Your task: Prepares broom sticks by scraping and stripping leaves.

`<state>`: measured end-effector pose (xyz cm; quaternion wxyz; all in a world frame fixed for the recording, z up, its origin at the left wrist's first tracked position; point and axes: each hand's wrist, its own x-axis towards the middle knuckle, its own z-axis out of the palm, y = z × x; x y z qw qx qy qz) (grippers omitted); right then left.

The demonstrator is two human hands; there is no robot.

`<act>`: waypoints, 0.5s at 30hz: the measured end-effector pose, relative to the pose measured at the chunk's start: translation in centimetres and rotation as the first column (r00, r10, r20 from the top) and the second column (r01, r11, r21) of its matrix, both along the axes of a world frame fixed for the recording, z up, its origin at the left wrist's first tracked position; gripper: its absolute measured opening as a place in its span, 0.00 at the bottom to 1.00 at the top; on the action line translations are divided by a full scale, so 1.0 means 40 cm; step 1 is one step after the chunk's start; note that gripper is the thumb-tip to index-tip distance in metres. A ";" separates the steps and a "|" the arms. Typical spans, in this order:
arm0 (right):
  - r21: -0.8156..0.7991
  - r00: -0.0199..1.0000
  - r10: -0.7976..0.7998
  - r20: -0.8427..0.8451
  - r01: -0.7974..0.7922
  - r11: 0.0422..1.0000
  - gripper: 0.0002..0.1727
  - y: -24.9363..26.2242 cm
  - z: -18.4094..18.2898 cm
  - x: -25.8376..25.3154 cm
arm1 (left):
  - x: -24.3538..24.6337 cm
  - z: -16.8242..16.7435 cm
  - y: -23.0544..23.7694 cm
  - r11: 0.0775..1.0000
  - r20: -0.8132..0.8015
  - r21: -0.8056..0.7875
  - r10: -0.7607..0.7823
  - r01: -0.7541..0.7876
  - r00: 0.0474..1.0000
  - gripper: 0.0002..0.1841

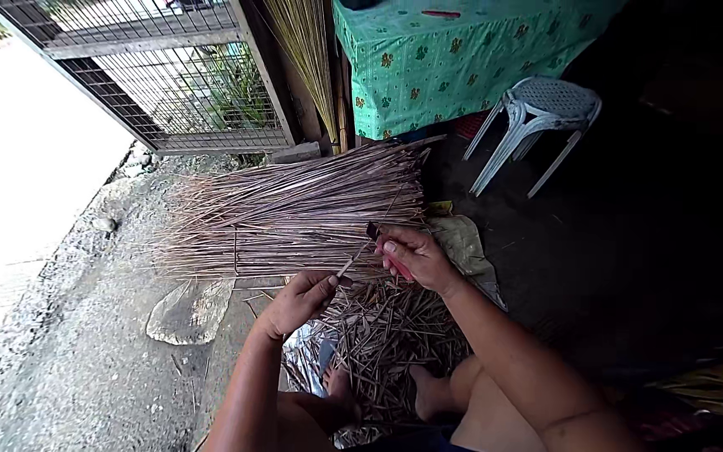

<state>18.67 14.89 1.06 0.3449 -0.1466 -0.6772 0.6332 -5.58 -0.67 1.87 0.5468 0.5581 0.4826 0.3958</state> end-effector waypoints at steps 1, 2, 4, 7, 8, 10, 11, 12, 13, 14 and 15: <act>-0.007 1.000 -0.021 -0.014 0.021 1.000 0.17 0.005 0.005 0.005 | 0.000 0.000 0.000 1.000 -0.013 0.003 0.000 0.000 1.000 0.21; -0.016 0.999 -0.046 -0.028 0.045 0.999 0.17 0.011 0.009 0.011 | -0.001 0.000 0.000 1.000 -0.024 0.009 -0.004 0.004 1.000 0.20; -0.030 0.994 -0.090 -0.058 0.089 0.996 0.18 0.029 0.019 0.027 | -0.005 -0.001 -0.002 1.000 -0.045 0.020 -0.015 0.016 0.999 0.20; -0.049 0.980 -0.168 -0.111 0.163 0.985 0.19 0.071 0.043 0.063 | -0.022 -0.006 -0.008 1.000 -0.078 0.001 -0.026 0.026 0.997 0.20; -0.057 0.970 -0.205 -0.128 0.199 0.978 0.19 0.087 0.053 0.080 | -0.029 -0.008 -0.010 1.000 -0.088 -0.006 -0.023 0.022 0.996 0.20; -0.085 0.940 -0.305 -0.151 0.295 0.952 0.20 0.117 0.073 0.122 | -0.044 -0.014 -0.011 1.000 -0.108 -0.016 0.001 -0.002 0.994 0.19; -0.113 0.911 -0.372 -0.179 0.357 0.927 0.20 0.134 0.081 0.143 | -0.052 -0.018 -0.011 1.000 -0.127 -0.018 0.017 -0.020 0.992 0.19; -0.158 0.867 -0.452 -0.211 0.426 0.891 0.21 0.151 0.088 0.162 | -0.060 -0.022 -0.010 0.999 -0.151 -0.019 0.040 -0.043 0.988 0.19; -0.210 0.824 -0.516 -0.233 0.476 0.854 0.21 0.165 0.094 0.179 | -0.066 -0.026 -0.008 0.997 -0.175 -0.024 0.073 -0.078 0.982 0.19; -0.243 0.801 -0.549 -0.238 0.499 0.832 0.21 0.171 0.100 0.191 | -0.067 -0.030 -0.006 0.993 -0.194 -0.026 0.110 -0.117 0.975 0.19; -0.245 0.814 -0.538 -0.219 0.488 0.838 0.21 0.162 0.103 0.191 | -0.064 -0.031 -0.004 0.987 -0.207 -0.022 0.150 -0.157 0.967 0.18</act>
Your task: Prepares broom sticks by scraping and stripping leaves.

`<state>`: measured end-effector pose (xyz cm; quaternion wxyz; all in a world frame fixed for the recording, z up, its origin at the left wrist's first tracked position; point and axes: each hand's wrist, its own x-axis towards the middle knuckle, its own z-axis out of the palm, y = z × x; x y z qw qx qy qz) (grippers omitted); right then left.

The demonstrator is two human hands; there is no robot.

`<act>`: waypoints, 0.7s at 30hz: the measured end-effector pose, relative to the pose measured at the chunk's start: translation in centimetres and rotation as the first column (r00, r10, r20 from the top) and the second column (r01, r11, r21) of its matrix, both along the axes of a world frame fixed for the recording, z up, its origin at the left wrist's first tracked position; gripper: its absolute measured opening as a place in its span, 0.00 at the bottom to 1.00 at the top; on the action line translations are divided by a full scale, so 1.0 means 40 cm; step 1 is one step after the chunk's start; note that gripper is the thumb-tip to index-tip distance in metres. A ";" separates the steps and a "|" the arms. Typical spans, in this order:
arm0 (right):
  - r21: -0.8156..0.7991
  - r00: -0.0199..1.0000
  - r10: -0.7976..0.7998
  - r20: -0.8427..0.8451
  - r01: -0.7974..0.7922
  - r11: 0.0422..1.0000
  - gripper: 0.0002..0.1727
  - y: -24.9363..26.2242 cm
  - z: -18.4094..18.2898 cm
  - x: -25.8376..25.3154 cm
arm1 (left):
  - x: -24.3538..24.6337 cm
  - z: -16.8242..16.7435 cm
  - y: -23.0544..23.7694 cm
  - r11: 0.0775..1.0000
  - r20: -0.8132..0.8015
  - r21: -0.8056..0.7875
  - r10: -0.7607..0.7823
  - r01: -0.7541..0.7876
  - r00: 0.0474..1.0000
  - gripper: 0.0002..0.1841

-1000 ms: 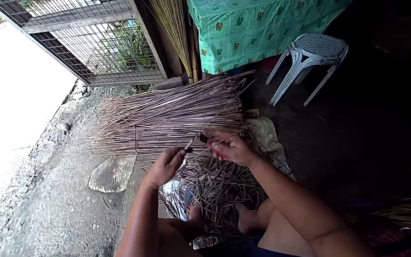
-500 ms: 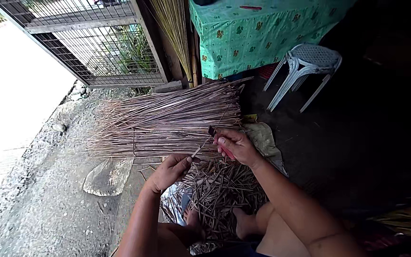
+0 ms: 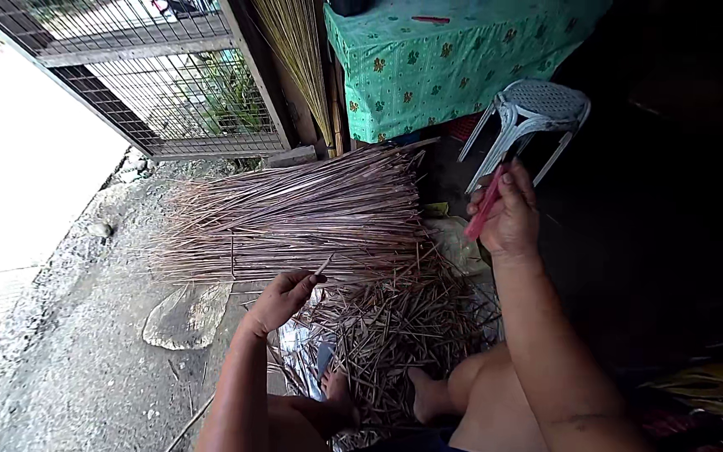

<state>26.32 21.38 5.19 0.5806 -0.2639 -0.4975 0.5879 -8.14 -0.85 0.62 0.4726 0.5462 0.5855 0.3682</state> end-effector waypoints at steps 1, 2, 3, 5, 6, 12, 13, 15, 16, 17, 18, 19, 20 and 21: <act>-0.012 0.997 0.055 0.045 -0.055 0.998 0.22 -0.020 -0.001 -0.016 | 0.006 0.001 0.003 0.999 -0.017 0.007 0.033 -0.033 0.999 0.18; -0.035 0.983 0.142 0.115 -0.139 0.990 0.22 -0.050 -0.009 -0.046 | 0.014 0.003 0.009 0.998 -0.032 0.024 0.056 -0.055 0.998 0.18; -0.079 0.950 0.260 0.173 -0.250 0.965 0.24 -0.084 -0.025 -0.085 | 0.025 0.005 0.015 0.997 -0.035 0.046 0.068 -0.066 0.997 0.18; -0.194 0.828 0.518 0.216 -0.483 0.854 0.28 -0.157 -0.067 -0.160 | 0.052 0.007 0.022 0.995 -0.014 0.079 0.056 -0.055 0.998 0.18; -0.236 0.768 0.607 0.202 -0.564 0.792 0.28 -0.189 -0.086 -0.192 | 0.065 0.008 0.024 0.995 -0.002 0.088 0.037 -0.037 0.999 0.18; -0.221 0.713 0.690 0.125 -0.658 0.720 0.20 -0.228 -0.122 -0.249 | 0.095 0.010 0.024 0.994 0.020 0.110 -0.011 0.008 1.000 0.16; -0.204 0.714 0.682 0.158 -0.652 0.730 0.21 -0.222 -0.123 -0.242 | 0.095 0.009 0.025 0.994 0.009 0.112 -0.009 0.008 1.000 0.16; -0.167 0.722 0.648 0.242 -0.627 0.761 0.23 -0.210 -0.120 -0.228 | 0.092 0.007 0.027 0.993 -0.010 0.119 -0.019 0.020 1.000 0.17; -0.138 0.731 0.627 0.271 -0.615 0.776 0.23 -0.205 -0.119 -0.223 | 0.091 0.008 0.028 0.992 -0.019 0.122 -0.027 0.029 0.999 0.17; -0.096 0.739 0.605 0.297 -0.608 0.788 0.22 -0.199 -0.120 -0.220 | 0.091 0.011 0.027 0.992 -0.025 0.122 -0.036 0.039 0.999 0.18; -0.052 0.742 0.589 0.320 -0.607 0.793 0.22 -0.195 -0.123 -0.219 | 0.091 0.013 0.026 0.992 -0.025 0.118 -0.045 0.048 0.999 0.18; -0.017 0.742 0.578 0.339 -0.610 0.792 0.21 -0.193 -0.124 -0.220 | 0.093 0.016 0.026 0.992 -0.015 0.111 -0.054 0.055 0.998 0.18; 0.002 0.744 0.571 0.347 -0.609 0.793 0.19 -0.193 -0.126 -0.222 | 0.095 0.019 0.025 0.993 0.003 0.097 -0.062 0.062 0.998 0.19; -0.001 0.749 0.571 0.337 -0.606 0.795 0.17 -0.195 -0.128 -0.224 | 0.098 0.022 0.024 0.995 0.028 0.076 -0.068 0.066 0.997 0.19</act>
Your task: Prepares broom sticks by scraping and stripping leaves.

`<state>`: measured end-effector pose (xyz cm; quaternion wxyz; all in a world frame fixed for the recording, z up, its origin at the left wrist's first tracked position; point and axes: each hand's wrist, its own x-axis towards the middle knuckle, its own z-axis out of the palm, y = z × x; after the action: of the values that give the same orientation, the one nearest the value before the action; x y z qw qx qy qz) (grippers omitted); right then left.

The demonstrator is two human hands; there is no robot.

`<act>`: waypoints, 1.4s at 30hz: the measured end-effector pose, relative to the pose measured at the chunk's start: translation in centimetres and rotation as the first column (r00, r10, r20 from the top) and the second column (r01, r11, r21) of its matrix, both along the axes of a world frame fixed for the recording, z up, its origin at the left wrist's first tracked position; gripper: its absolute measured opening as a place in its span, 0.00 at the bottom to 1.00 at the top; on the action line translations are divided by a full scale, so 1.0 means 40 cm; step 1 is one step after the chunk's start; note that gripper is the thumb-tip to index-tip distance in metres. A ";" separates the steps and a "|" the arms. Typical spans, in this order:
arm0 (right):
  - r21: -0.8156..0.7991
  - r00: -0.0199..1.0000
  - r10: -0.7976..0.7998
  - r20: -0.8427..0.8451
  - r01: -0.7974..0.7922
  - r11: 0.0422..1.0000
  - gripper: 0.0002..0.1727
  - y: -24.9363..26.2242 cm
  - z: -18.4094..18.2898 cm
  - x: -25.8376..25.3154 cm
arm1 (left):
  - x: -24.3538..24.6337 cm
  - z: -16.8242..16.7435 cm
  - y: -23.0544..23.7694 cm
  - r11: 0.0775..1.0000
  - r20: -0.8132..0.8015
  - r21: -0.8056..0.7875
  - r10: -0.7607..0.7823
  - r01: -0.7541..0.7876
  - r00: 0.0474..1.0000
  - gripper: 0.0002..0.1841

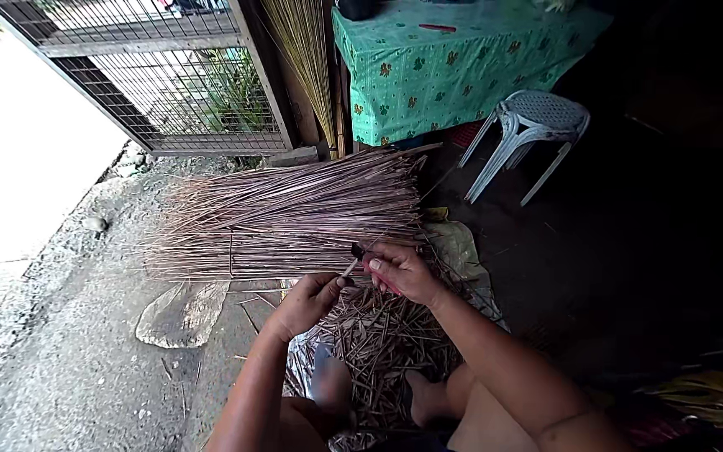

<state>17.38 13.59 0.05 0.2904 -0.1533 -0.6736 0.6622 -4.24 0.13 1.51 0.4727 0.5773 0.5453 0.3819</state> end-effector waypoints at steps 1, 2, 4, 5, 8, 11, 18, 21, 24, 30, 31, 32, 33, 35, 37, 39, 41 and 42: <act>-0.034 1.000 -0.010 -0.019 0.009 0.999 0.14 -0.002 -0.001 -0.002 | 0.002 0.003 -0.001 1.000 0.018 -0.024 -0.010 0.011 1.000 0.20; -0.080 0.998 -0.030 -0.047 0.026 0.996 0.12 -0.003 -0.001 -0.004 | 0.001 0.005 -0.002 0.999 0.025 -0.043 -0.023 0.025 0.999 0.20; -0.166 0.988 -0.108 -0.110 0.089 0.982 0.11 0.011 0.006 0.000 | -0.005 0.003 -0.005 0.996 0.034 -0.077 -0.041 0.043 0.999 0.20; -0.193 0.978 -0.166 -0.128 0.140 0.971 0.11 0.025 0.018 0.008 | -0.011 -0.002 -0.006 0.995 0.042 -0.088 -0.044 0.048 0.998 0.19; -0.226 0.924 -0.331 -0.193 0.287 0.931 0.14 0.084 0.051 0.050 | -0.033 -0.011 -0.011 0.993 0.068 -0.106 -0.047 0.055 0.997 0.18; -0.214 0.920 -0.341 -0.193 0.299 0.930 0.17 0.101 0.061 0.080 | -0.039 -0.012 -0.008 0.996 0.073 -0.087 -0.028 0.035 0.997 0.16; 0.026 0.979 0.176 0.103 -0.179 0.983 0.15 -0.013 0.013 0.012 | -0.025 0.002 -0.011 0.994 0.262 -0.034 -0.092 0.105 0.961 0.18; 0.107 0.991 0.119 0.062 -0.125 0.986 0.14 -0.006 0.011 0.014 | -0.030 0.007 -0.014 0.991 0.321 -0.058 -0.097 0.122 0.942 0.18; 0.174 0.999 0.010 0.042 -0.017 0.985 0.12 0.034 0.018 0.041 | -0.029 0.014 -0.014 0.990 0.314 -0.079 -0.083 0.114 0.946 0.17; 0.160 0.982 -0.183 -0.035 0.187 0.969 0.13 0.097 0.049 0.100 | -0.041 0.014 -0.024 0.992 0.248 -0.076 -0.084 0.106 0.965 0.16; 0.133 0.966 -0.249 -0.064 0.255 0.958 0.13 0.109 0.055 0.111 | -0.046 0.015 -0.027 0.992 0.235 -0.072 -0.082 0.102 0.968 0.16; 0.095 0.945 -0.312 -0.099 0.321 0.942 0.13 0.123 0.060 0.123 | -0.051 0.013 -0.029 0.993 0.224 -0.068 -0.080 0.097 0.971 0.15; 0.052 0.922 -0.364 -0.135 0.373 0.926 0.14 0.136 0.066 0.136 | -0.056 0.012 -0.032 0.994 0.214 -0.064 -0.073 0.089 0.974 0.15; -0.002 0.899 -0.399 -0.182 0.406 0.914 0.14 0.147 0.081 0.155 | -0.060 0.011 -0.035 0.997 0.184 -0.058 -0.043 0.054 0.982 0.15; 0.008 0.931 -0.331 -0.151 0.336 0.942 0.13 0.128 0.085 0.145 | -0.056 0.012 -0.030 0.999 0.154 -0.037 -0.012 0.018 0.988 0.15; 0.018 0.984 -0.175 -0.045 0.176 0.984 0.16 0.084 0.072 0.110 | -0.046 0.014 -0.024 1.000 0.149 -0.021 -0.011 0.014 0.989 0.16; 0.052 0.998 -0.038 0.044 0.036 0.998 0.18 0.038 0.048 0.069 | -0.037 0.014 -0.022 0.999 0.175 -0.021 -0.046 0.050 0.983 0.19; 0.067 0.998 0.008 0.057 -0.012 0.998 0.18 0.020 0.037 0.051 | -0.034 0.014 -0.021 0.997 0.197 -0.029 -0.068 0.075 0.978 0.21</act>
<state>19.41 14.40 1.52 0.2729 -0.1587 -0.7041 0.6360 -5.60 -0.72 2.09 0.5478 0.5476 0.4820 0.4096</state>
